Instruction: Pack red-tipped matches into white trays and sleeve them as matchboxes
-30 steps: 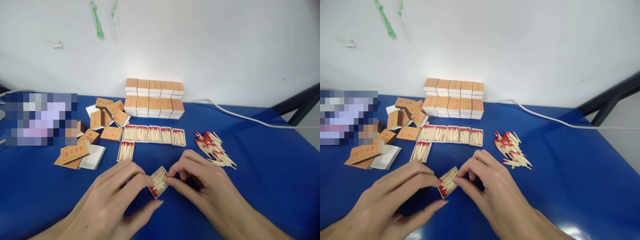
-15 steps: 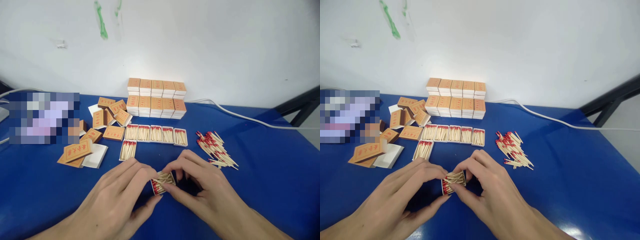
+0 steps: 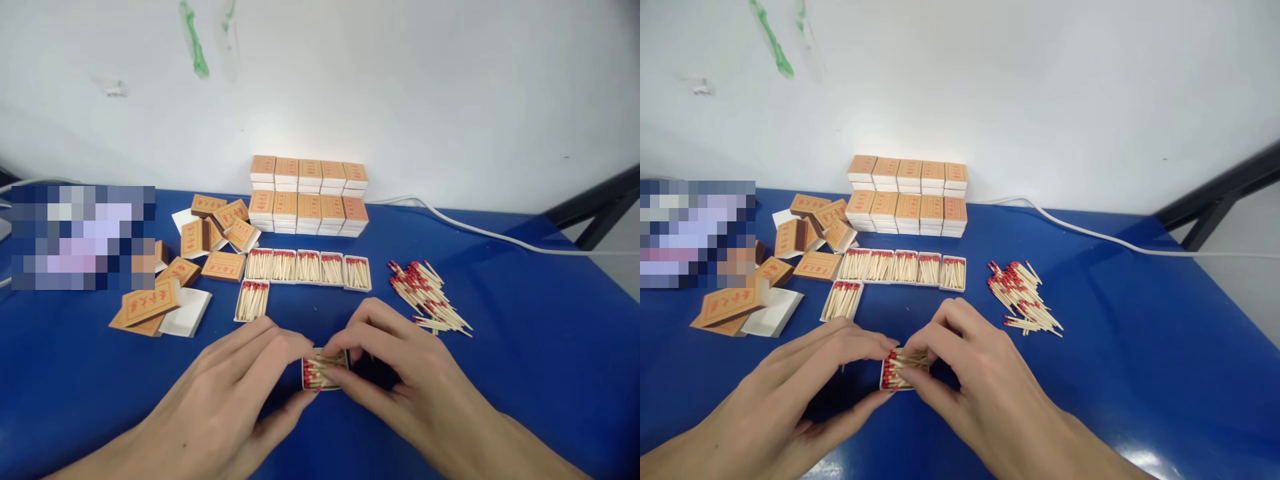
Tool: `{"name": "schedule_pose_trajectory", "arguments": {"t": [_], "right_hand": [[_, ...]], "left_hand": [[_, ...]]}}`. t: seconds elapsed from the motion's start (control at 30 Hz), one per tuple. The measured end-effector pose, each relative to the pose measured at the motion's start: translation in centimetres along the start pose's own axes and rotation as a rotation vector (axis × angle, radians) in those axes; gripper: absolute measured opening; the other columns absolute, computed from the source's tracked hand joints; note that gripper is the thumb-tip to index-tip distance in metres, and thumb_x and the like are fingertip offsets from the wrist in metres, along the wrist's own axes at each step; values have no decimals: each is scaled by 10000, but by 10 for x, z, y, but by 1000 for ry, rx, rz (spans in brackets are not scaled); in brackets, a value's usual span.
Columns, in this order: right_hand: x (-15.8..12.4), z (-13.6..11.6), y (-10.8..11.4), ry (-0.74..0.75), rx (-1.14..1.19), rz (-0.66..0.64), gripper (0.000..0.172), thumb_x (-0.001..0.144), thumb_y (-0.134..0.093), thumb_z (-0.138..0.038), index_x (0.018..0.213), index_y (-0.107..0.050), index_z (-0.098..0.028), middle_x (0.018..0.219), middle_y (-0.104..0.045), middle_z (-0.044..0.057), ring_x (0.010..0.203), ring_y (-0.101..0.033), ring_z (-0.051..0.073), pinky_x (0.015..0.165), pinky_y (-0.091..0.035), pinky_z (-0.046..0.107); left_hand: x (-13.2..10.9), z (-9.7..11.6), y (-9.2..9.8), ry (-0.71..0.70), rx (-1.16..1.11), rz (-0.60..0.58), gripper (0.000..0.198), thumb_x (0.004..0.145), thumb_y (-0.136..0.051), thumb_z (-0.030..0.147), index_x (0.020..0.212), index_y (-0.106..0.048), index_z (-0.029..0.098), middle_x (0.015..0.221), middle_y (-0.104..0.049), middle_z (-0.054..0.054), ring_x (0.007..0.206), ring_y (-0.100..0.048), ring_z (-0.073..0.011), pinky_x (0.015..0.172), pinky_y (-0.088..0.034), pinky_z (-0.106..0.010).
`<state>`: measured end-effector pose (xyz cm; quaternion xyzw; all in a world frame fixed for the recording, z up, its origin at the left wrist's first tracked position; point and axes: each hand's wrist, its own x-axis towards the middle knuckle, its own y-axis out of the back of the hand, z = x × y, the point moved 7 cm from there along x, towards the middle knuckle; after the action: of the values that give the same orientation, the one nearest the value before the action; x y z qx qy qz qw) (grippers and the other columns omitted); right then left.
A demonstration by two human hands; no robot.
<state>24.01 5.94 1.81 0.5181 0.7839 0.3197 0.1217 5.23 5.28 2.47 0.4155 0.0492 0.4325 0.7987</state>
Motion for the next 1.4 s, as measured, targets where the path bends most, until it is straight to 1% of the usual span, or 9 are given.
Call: {"name": "schedule_pose_trajectory", "arguments": {"t": [0.37,0.53,0.63,0.77,0.9,0.97,1.17,1.23,1.4], "right_hand": [[-4,2,0,31,-64,-16,128,1178,-660,-189,1196,-753,-276,1105,-652,15,946,-689,158,794,-557,316],[-5,3,0,63,-9,-97,94,1153,-749,-258,1234,-742,-304,1133,-639,2,965,-687,144,807,-561,289],[-5,3,-3,74,-14,-121,49,1163,-735,-277,1210,-740,-288,1120,-633,6,955,-680,149,788,-558,297],[-4,-1,-4,94,-54,-83,34,1169,-710,-257,1166,-743,-259,1072,-650,17,944,-682,171,720,-538,309],[-3,-7,-3,100,-65,-50,62,1169,-697,-231,1152,-753,-250,1053,-667,19,932,-688,174,707,-539,309],[-3,-7,-2,93,-62,-50,65,1173,-693,-243,1146,-752,-251,1048,-668,17,924,-687,171,700,-535,307],[-5,3,-2,55,-57,-70,70,1180,-694,-257,1228,-724,-298,1103,-645,3,969,-671,159,776,-538,303],[-5,5,-1,51,-70,-61,82,1186,-690,-264,1250,-712,-310,1094,-633,-2,967,-662,156,777,-533,298],[-6,6,0,55,-93,-35,61,1198,-674,-275,1239,-709,-305,1091,-623,-1,957,-657,151,777,-532,294]], "left_hand": [[-3,-4,-5,21,-7,-54,189,1192,-590,176,1360,-616,258,1202,-746,-35,1055,-733,-198,939,-649,-333],[-3,-1,-2,18,17,-83,176,1204,-600,196,1360,-593,276,1239,-745,-21,1089,-740,-185,947,-651,-314],[-4,1,-2,3,21,-112,197,1202,-590,175,1366,-584,284,1252,-757,-17,1084,-750,-185,947,-650,-311],[-5,3,-3,-14,33,-120,243,1200,-584,166,1414,-580,280,1258,-771,-15,1091,-764,-190,1009,-646,-324],[-4,1,-4,1,42,-109,237,1198,-597,185,1410,-591,292,1244,-768,-6,1096,-767,-190,982,-649,-313],[-5,1,-3,-6,57,-99,267,1202,-593,188,1451,-584,285,1258,-767,-13,1112,-766,-192,1017,-644,-322],[-6,0,-3,-6,55,-128,268,1200,-590,169,1447,-582,271,1282,-762,-26,1123,-761,-186,1029,-640,-307],[-5,0,-2,-17,52,-116,257,1196,-597,165,1432,-588,267,1285,-763,-29,1136,-760,-191,1051,-633,-311],[-5,0,-2,-12,18,-124,240,1185,-611,148,1387,-601,278,1279,-771,-13,1108,-761,-183,1013,-639,-298]]}}
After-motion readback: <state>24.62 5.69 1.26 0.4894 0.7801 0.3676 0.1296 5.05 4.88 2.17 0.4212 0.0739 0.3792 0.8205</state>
